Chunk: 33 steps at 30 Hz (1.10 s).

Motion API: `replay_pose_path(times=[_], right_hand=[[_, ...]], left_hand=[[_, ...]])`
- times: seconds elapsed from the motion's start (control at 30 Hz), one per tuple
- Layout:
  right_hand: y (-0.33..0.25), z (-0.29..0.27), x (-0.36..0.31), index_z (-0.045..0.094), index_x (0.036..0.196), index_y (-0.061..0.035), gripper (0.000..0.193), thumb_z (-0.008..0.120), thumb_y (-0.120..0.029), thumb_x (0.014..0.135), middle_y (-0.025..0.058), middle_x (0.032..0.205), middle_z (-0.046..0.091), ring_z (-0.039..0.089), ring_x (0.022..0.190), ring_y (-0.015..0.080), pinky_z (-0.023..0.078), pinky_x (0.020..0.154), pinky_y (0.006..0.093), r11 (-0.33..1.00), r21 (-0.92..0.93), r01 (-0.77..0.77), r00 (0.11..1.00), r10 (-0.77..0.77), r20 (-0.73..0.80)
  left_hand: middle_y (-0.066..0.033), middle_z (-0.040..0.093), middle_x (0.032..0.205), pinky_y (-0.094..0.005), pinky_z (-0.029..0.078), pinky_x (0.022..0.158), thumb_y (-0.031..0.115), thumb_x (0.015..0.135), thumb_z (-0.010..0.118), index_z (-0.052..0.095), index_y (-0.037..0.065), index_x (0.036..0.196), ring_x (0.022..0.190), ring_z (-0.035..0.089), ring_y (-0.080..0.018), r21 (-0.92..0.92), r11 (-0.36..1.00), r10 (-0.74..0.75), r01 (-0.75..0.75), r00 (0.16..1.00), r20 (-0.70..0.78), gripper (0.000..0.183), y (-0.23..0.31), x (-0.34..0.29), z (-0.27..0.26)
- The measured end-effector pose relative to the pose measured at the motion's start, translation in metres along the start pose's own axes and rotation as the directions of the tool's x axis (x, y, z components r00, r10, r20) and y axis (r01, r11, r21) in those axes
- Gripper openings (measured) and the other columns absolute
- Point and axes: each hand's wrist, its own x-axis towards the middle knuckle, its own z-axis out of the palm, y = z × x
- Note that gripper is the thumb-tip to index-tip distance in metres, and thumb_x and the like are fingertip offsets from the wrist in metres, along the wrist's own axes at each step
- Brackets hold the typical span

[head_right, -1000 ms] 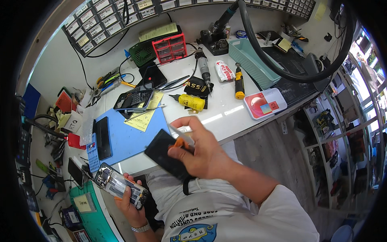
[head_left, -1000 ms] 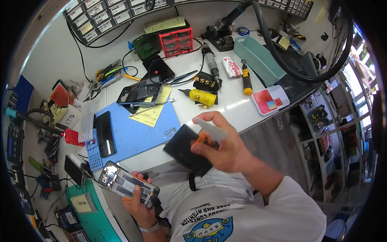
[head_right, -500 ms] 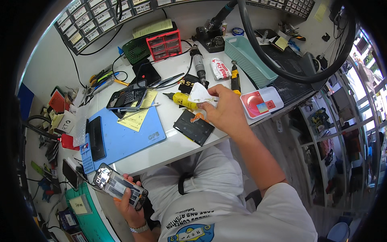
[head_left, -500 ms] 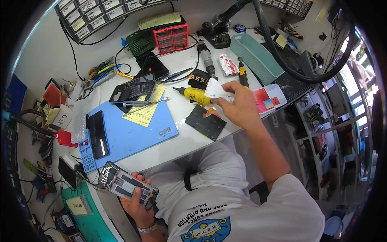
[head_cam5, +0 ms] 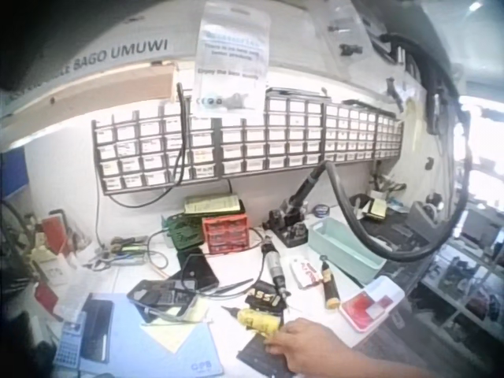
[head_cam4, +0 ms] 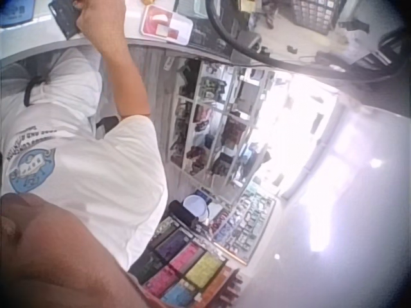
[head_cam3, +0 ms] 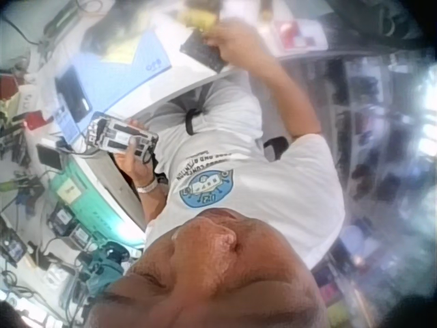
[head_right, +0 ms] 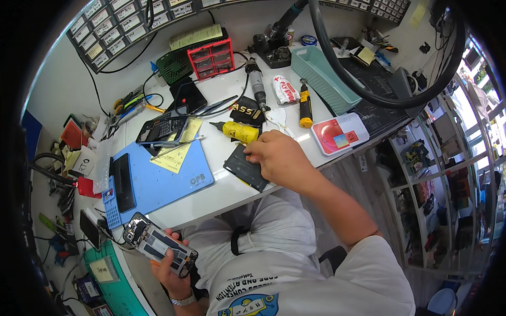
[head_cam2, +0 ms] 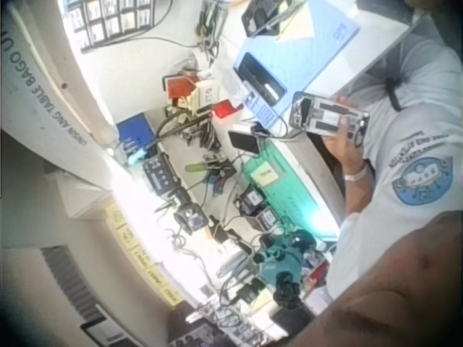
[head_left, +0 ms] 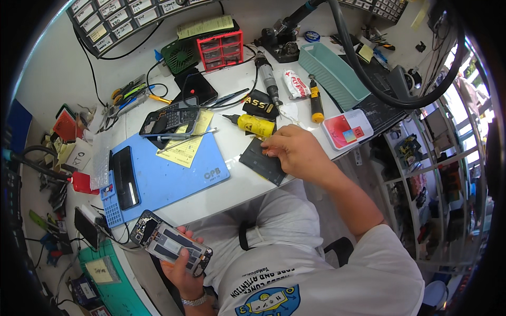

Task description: The person disassembles a smartphone, removes the battery, and cleans the internal components using a plastic spudger, a white cloth, and a yellow glue bottle. The person then reassembles the phone by placing the battery back and securing internal parts.

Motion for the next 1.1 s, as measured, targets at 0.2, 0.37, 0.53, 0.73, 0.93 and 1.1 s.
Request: replay_pose_path(times=[0.2, 0.37, 0.53, 0.73, 0.93, 1.1], right_hand=[[-0.005, 0.001, 0.000, 0.087, 0.119, -0.0141, 0.043, 0.078, 0.005, 0.081, 0.0111, 0.102, 0.065, 0.064, 0.101, 0.0314, 0.056, 0.086, 0.0423, 0.985, -0.172, 0.031, 0.991, -0.008, 0.132], [-0.010, -0.015, 0.005, 0.087, 0.121, -0.0172, 0.039, 0.077, -0.004, 0.086, 0.0143, 0.108, 0.062, 0.060, 0.106, 0.0332, 0.054, 0.090, 0.0440, 0.929, -0.337, 0.155, 0.969, -0.076, 0.235], [-0.013, -0.031, 0.004, 0.087, 0.122, -0.0137, 0.035, 0.077, -0.005, 0.089, 0.0173, 0.115, 0.065, 0.062, 0.111, 0.0341, 0.054, 0.093, 0.0445, 0.919, -0.379, 0.107, 0.953, 0.013, 0.302], [0.009, -0.058, -0.002, 0.083, 0.114, -0.0024, 0.025, 0.078, 0.001, 0.090, 0.0238, 0.137, 0.067, 0.063, 0.129, 0.0410, 0.053, 0.108, 0.0447, 0.914, -0.404, -0.045, 0.998, 0.024, -0.056], [-0.054, -0.032, -0.026, 0.068, 0.143, 0.0024, 0.069, 0.094, -0.015, 0.082, 0.0235, 0.144, 0.064, 0.059, 0.137, 0.0431, 0.050, 0.118, 0.0460, 0.982, -0.184, -0.031, 0.962, 0.079, 0.262], [-0.044, -0.034, -0.027, 0.064, 0.145, 0.0061, 0.065, 0.089, -0.018, 0.090, 0.0250, 0.132, 0.069, 0.066, 0.123, 0.0385, 0.052, 0.112, 0.0458, 0.987, -0.152, -0.060, 0.952, 0.102, 0.289]], left_hand=[[-0.0286, 0.069, 0.139, -0.0575, 0.068, 0.100, -0.003, 0.092, 0.068, 0.049, -0.006, 0.156, 0.124, 0.075, -0.0356, -0.013, 1.000, -0.006, 0.007, 0.999, 0.033, 0.067, -0.003, -0.005, 0.006], [-0.0279, 0.068, 0.139, -0.0577, 0.067, 0.100, -0.001, 0.092, 0.070, 0.050, -0.006, 0.155, 0.123, 0.075, -0.0352, -0.014, 1.000, -0.022, 0.023, 0.998, 0.060, 0.066, -0.009, -0.009, 0.004], [-0.0265, 0.069, 0.138, -0.0564, 0.068, 0.098, 0.001, 0.091, 0.072, 0.051, -0.005, 0.154, 0.123, 0.075, -0.0348, 0.004, 0.999, -0.032, 0.031, 0.998, 0.062, 0.066, -0.008, -0.011, 0.004], [-0.0262, 0.069, 0.138, -0.0556, 0.069, 0.097, 0.001, 0.091, 0.072, 0.050, -0.006, 0.154, 0.122, 0.075, -0.0347, -0.017, 0.999, -0.029, 0.030, 0.997, 0.072, 0.067, -0.004, -0.012, 0.007], [-0.0272, 0.069, 0.139, -0.0563, 0.069, 0.098, 0.000, 0.091, 0.071, 0.049, -0.006, 0.155, 0.123, 0.075, -0.0359, -0.022, 0.997, -0.071, 0.073, 0.995, 0.063, 0.069, -0.008, -0.012, 0.003], [-0.0272, 0.069, 0.139, -0.0567, 0.069, 0.098, -0.001, 0.091, 0.070, 0.049, -0.006, 0.155, 0.124, 0.075, -0.0362, -0.017, 0.998, -0.067, 0.068, 0.996, 0.059, 0.068, -0.005, -0.013, 0.005]])
